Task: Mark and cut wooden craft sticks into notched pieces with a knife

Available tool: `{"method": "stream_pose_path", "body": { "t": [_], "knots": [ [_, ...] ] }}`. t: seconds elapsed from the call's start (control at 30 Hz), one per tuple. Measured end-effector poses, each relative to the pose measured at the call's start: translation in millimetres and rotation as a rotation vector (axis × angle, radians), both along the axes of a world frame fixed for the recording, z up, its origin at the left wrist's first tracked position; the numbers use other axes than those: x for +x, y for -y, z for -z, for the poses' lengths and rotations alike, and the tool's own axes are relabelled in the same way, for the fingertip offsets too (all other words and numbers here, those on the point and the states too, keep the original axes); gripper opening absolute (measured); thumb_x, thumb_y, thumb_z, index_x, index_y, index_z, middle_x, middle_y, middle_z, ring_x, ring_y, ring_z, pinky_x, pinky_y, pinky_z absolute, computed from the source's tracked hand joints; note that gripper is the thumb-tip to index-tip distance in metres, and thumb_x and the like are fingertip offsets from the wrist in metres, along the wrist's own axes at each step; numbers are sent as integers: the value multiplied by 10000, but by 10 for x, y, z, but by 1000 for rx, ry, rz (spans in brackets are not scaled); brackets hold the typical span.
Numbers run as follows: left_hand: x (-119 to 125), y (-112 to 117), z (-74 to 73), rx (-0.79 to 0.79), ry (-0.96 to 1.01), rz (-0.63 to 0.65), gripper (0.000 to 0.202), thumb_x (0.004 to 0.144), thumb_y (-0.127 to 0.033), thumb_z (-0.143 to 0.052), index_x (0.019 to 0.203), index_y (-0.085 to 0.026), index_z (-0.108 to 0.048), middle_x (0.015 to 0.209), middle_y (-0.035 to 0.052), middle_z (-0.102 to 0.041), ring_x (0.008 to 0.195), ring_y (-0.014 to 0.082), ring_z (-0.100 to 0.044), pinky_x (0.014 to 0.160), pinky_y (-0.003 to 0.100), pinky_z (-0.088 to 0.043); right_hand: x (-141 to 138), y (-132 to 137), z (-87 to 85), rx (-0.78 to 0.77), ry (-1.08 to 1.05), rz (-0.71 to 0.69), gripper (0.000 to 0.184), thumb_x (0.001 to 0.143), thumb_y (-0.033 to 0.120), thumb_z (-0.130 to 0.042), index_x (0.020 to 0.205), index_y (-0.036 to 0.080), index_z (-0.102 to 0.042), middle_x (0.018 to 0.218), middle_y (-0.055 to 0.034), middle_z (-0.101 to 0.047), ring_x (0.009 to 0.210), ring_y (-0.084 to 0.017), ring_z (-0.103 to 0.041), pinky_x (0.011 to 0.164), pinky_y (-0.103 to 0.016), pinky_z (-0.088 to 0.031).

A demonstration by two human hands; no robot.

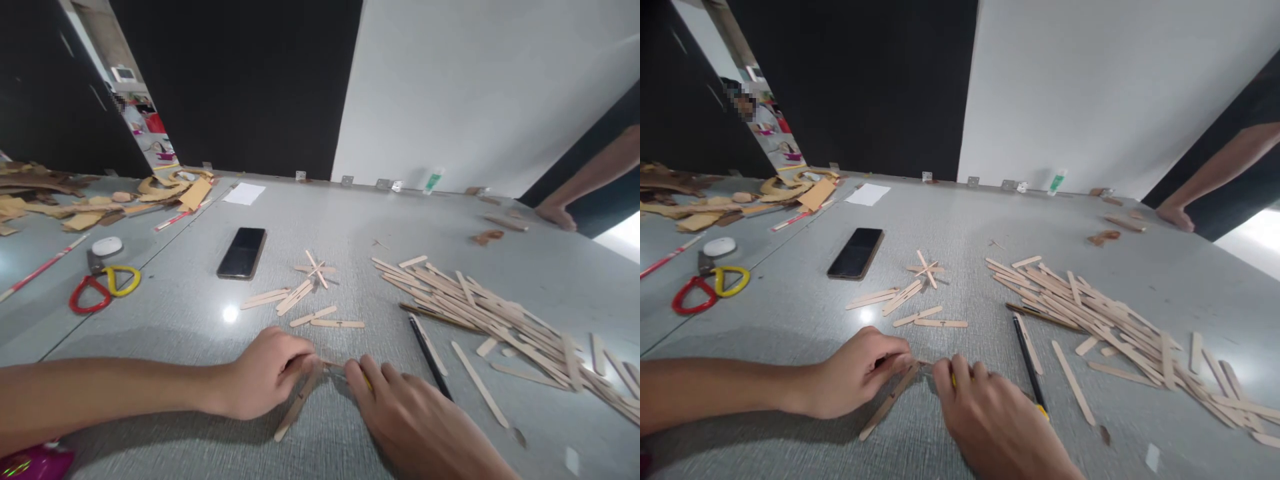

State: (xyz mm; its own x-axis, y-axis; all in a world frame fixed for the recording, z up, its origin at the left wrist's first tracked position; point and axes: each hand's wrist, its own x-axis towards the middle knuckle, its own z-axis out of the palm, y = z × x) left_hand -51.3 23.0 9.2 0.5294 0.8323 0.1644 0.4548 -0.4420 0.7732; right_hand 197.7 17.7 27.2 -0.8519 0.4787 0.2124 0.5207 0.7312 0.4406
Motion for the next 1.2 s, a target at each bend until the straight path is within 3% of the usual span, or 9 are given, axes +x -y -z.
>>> {"method": "stream_pose_path", "body": {
  "t": [0.4, 0.57, 0.8, 0.97, 1.2],
  "knots": [
    [-1, 6, -15, -21, 8, -9, 368, 1003, -156, -461, 659, -199, -338, 583, -79, -279, 537, 92, -259, 537, 253, -225, 100, -200, 37, -69, -38, -140, 262, 939, -12, -342, 967, 227, -446, 732, 14, -612, 519, -180, -579, 514, -353, -310],
    [-4, 6, -3, -17, 10, -20, 370, 1005, -159, -466, 661, -199, -338, 588, -78, -278, 546, 93, -257, 538, 250, -230, 107, -210, 38, -61, -31, -149, 249, 928, 0, -364, 966, 229, -454, 727, 17, -599, 509, -185, -580, 500, -353, -312],
    [4, 34, 42, 0, -4, -38, 396, 1060, -256, -435, 672, -194, -392, 598, -71, -345, 554, 96, -266, 537, 252, -226, -56, 27, -73, 44, -27, 7, 276, 716, -13, -499, 839, 234, -514, 624, 4, -550, 427, -194, -519, 468, -349, -250],
    [2, 49, 38, 9, 0, -7, 377, 1061, -244, -426, 688, -192, -440, 599, -74, -345, 549, 97, -262, 528, 233, -243, -269, 286, -228, -20, 157, 126, 190, 800, 21, -584, 843, 198, -640, 677, -41, -579, 492, -191, -565, 436, -297, -327],
    [-10, 26, 58, 18, -7, -11, 319, 1033, -212, -424, 715, -195, -447, 579, -86, -305, 540, 99, -241, 526, 228, -236, -371, 323, -227, -17, 86, 154, 171, 863, 45, -571, 863, 196, -650, 653, -56, -594, 477, -192, -544, 424, -308, -292]
  ]
}}
